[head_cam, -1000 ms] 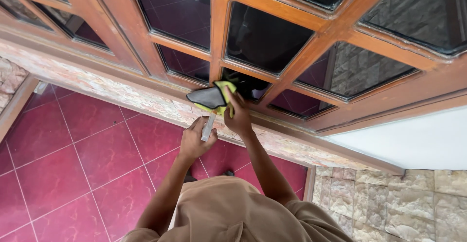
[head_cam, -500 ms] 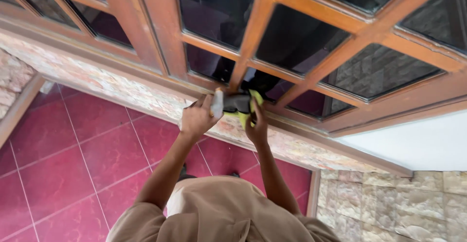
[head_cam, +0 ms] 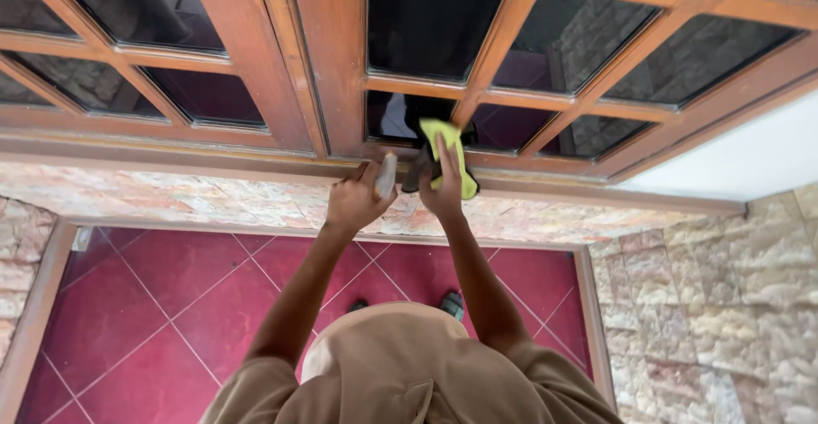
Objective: The person sprays a cleaning solution onto a wooden-framed glass door and wipes the glass panes with a yellow cloth. They move between different sections of the door, repeatedly spraying and wiping to clean the surface.
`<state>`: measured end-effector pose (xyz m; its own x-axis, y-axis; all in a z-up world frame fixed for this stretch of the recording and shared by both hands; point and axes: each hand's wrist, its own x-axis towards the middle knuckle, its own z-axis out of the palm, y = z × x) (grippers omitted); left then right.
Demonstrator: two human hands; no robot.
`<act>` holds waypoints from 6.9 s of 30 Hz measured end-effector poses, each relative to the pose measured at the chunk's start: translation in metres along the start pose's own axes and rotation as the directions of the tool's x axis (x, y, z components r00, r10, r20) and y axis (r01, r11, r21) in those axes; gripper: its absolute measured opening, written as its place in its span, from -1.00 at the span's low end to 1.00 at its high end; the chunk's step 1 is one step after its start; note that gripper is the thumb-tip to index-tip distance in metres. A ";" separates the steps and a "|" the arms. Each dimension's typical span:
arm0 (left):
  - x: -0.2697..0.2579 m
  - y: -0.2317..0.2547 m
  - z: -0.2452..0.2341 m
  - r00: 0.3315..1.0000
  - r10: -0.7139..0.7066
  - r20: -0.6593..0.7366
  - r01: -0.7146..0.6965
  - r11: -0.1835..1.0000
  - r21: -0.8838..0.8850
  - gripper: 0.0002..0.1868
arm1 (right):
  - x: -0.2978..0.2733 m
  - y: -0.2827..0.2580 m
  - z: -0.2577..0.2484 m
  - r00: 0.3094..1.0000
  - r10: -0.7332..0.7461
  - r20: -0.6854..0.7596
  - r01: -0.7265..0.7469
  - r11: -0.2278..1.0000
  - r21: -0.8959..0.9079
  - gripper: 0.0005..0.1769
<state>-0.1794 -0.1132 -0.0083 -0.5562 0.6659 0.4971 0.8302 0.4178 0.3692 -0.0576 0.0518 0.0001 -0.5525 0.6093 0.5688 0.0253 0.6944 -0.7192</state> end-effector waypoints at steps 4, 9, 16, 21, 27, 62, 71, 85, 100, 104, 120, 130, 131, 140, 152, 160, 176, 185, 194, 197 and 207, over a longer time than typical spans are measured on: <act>-0.032 -0.021 -0.012 0.999 -0.036 0.031 0.037 0.998 -0.060 -0.51 | 0.043 0.000 0.068 0.983 -0.128 -0.134 0.122 0.991 -0.049 -0.05; -0.062 -0.049 -0.031 0.997 -0.051 0.059 0.059 0.988 -0.145 -0.60 | 0.013 -0.017 0.085 0.898 -0.386 0.212 0.420 0.895 -0.150 -0.01; -0.080 -0.060 -0.052 0.995 -0.059 0.075 0.082 0.932 -0.352 -0.64 | 0.034 -0.041 0.062 0.994 -0.109 -0.015 0.107 0.989 -0.101 0.10; -0.073 -0.053 -0.050 1.000 -0.003 0.013 0.007 0.929 -0.369 -0.66 | 0.026 -0.066 0.086 0.969 -0.203 0.144 0.242 0.901 -0.359 0.02; -0.080 -0.055 -0.063 0.998 -0.012 0.066 0.037 0.920 -0.390 -0.65 | 0.001 -0.051 0.090 0.989 0.024 0.144 0.012 0.970 -0.242 0.08; -0.042 -0.048 -0.052 0.980 0.167 0.107 -0.106 0.897 -0.430 -0.62 | 0.031 0.009 0.024 0.990 -0.139 -0.009 0.122 0.896 -0.427 -0.05; -0.025 -0.029 -0.036 0.961 0.267 0.071 -0.205 0.863 -0.462 -0.61 | -0.014 0.023 0.039 0.997 -0.008 0.071 0.033 0.931 -0.362 -0.07; -0.043 -0.046 -0.043 0.976 0.171 0.136 -0.098 0.898 -0.428 -0.60 | -0.009 -0.023 0.070 0.952 -0.140 0.273 0.224 0.926 -0.304 -0.14; -0.077 -0.089 -0.108 0.942 -0.335 -0.015 0.317 0.905 -0.283 -0.63 | 0.006 -0.032 0.146 0.899 -0.403 0.172 0.407 0.914 0.015 -0.07; -0.083 -0.093 -0.120 0.895 -0.443 -0.055 0.414 0.869 -0.271 -0.64 | 0.018 -0.047 0.171 0.825 -0.545 0.152 0.520 0.836 0.174 -0.19; -0.038 -0.157 -0.113 0.808 -0.548 -0.216 0.563 0.827 0.011 -0.37 | 0.032 -0.085 0.228 0.807 -0.529 0.260 0.399 0.815 0.420 -0.10; 0.005 -0.247 -0.133 0.904 -0.428 0.019 0.427 0.904 0.008 -0.39 | -0.009 -0.103 0.278 0.822 -0.449 0.351 0.407 0.894 0.188 -0.09; -0.003 -0.254 -0.131 0.917 -0.398 0.012 0.398 0.916 -0.061 -0.45 | -0.003 -0.105 0.295 0.837 -0.444 0.321 0.430 0.895 0.118 -0.07; -0.066 -0.312 -0.179 0.933 -0.357 0.053 0.350 0.861 -0.368 -0.66 | 0.001 -0.161 0.404 0.867 -0.363 0.340 0.482 0.783 -0.393 -0.11; -0.071 -0.339 -0.203 0.951 -0.305 0.053 0.279 0.770 -0.573 -0.79 | 0.013 -0.203 0.384 0.923 -0.163 0.348 0.346 0.748 -0.567 0.08; -0.073 -0.344 -0.208 0.983 -0.167 0.073 0.176 0.767 -0.617 -0.81 | 0.021 -0.194 0.357 0.967 -0.180 0.181 0.254 0.734 -0.630 0.13; -0.033 -0.317 -0.175 0.985 -0.084 0.153 0.146 0.873 -0.466 -0.60 | 0.033 -0.196 0.342 0.984 -0.098 0.151 0.147 0.923 -0.357 0.09; -0.022 -0.299 -0.201 0.946 -0.312 0.090 0.314 0.809 -0.496 -0.74 | 0.001 -0.151 0.379 0.853 -0.321 0.412 0.451 0.851 -0.270 -0.05; -0.024 -0.294 -0.204 0.897 -0.441 0.030 0.401 0.783 -0.476 -0.77 | 0.033 -0.220 0.376 0.844 -0.381 0.377 0.460 0.876 -0.146 0.18; -0.027 -0.306 -0.194 0.889 -0.458 0.021 0.418 0.791 -0.446 -0.74 | 0.015 -0.181 0.378 0.817 -0.395 0.421 0.473 0.876 -0.096 0.06; 0.008 -0.415 -0.191 0.996 0.083 0.042 -0.092 0.827 0.555 -0.26 | 0.039 -0.204 0.368 0.867 -0.324 0.378 0.375 0.925 -0.067 -0.03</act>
<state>-0.5359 -0.3994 -0.0080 -0.4829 0.7236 0.4931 0.7588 0.6269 -0.1768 -0.3913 -0.2067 0.0221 -0.8022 0.1586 0.5756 -0.1277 0.8962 -0.4249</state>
